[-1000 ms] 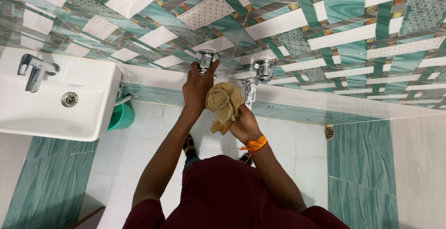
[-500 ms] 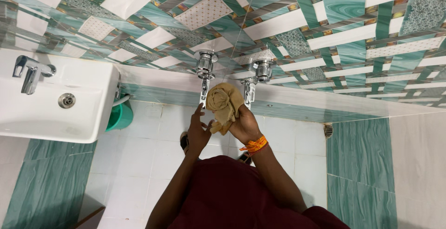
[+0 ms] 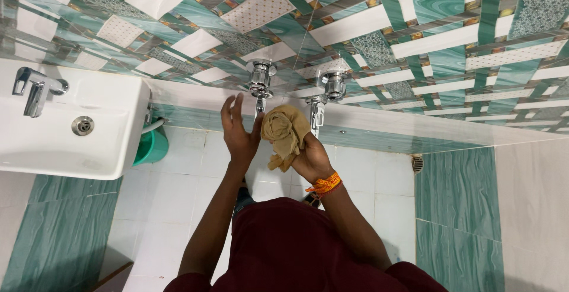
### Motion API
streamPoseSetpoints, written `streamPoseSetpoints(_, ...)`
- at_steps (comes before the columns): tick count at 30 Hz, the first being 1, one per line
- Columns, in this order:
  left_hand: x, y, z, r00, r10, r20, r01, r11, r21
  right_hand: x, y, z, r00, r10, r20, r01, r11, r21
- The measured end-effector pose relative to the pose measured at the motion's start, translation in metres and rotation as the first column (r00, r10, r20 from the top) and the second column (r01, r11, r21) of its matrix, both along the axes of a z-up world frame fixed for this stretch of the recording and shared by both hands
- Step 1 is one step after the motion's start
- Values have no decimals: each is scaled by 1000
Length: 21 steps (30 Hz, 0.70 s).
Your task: The person cleans two wall-mounted chrome faucets with a cloth, wiping the handles and the body of the fixtures, and turns the tap handles.
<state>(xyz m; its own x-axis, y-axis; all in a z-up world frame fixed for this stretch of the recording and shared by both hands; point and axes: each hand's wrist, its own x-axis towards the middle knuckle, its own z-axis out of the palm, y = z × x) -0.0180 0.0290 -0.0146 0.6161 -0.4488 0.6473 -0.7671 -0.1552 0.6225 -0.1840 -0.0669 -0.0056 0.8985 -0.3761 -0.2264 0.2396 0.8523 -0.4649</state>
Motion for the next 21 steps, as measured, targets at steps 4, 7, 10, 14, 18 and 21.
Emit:
streamPoseSetpoints(4, 4, -22, 28, 993, -115, 18, 115, 993, -2, 1, 1, 6, 999, -26, -30, 25, 999, -30)
streamPoseSetpoints(7, 3, -28, 30, 990, -131, 42, 131, 991, 9, -4, -2, 11, 1000, -12, -22, 11, 999, -45)
streamPoseSetpoints(10, 6, -31, 23, 986, -130, -105, 132, 991, 19, -14, -20, 18, 983, -183, -23, 182, 983, -32)
streamPoseSetpoints(14, 11, -29, 17, 991, -129, -32, 129, 992, -2, -34, -67, 26, 655, -755, -36, 416, 400, -817)
streamPoseSetpoints(18, 11, -32, 14, 984, -168, -58, 165, 985, -51, -11, -92, 9, 501, -858, 111, 73, -86, -994)
streamPoseSetpoints(21, 4, -31, 15, 986, -143, -83, 141, 990, -28, -4, -79, -2, 520, -804, 290, -33, -358, -933)
